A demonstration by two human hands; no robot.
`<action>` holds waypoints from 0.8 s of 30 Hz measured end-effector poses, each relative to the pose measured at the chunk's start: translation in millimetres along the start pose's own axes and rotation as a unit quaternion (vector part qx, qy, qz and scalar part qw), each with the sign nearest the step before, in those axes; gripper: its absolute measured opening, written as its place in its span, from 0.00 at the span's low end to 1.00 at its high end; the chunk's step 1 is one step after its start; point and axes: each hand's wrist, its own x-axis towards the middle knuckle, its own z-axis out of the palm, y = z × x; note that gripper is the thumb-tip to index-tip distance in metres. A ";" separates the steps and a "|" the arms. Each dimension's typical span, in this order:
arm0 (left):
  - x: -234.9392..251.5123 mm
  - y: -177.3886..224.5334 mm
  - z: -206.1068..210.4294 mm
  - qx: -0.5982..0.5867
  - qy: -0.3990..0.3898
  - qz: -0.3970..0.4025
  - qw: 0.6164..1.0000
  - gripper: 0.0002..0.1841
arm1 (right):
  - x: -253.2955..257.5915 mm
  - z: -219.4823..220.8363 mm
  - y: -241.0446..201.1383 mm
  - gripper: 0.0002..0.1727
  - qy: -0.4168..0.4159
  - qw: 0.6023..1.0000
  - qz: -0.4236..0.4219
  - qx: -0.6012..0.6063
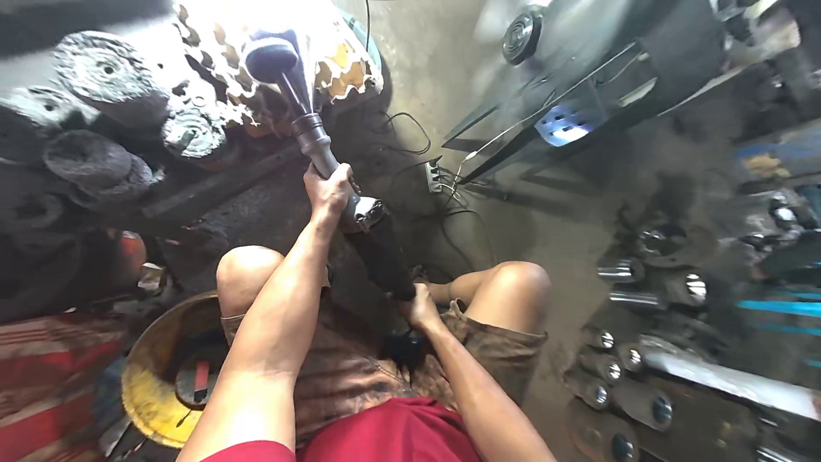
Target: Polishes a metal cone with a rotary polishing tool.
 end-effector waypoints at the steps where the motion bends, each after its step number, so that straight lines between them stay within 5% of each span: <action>1: -1.0 0.8 -2.5 -0.014 0.003 -0.001 1.000 0.12 | 0.4 -0.5 -0.5 0.20 -0.001 1.000 -0.004 -0.007; 9: -0.5 -1.0 -5.8 -0.045 0.001 0.005 0.999 0.10 | 0.0 2.0 1.0 0.19 0.003 1.000 -0.010 -0.006; 24: 8.0 -3.4 37.8 0.173 -0.024 -0.044 0.984 0.27 | 2.0 0.1 17.6 0.25 -0.046 0.987 0.049 0.145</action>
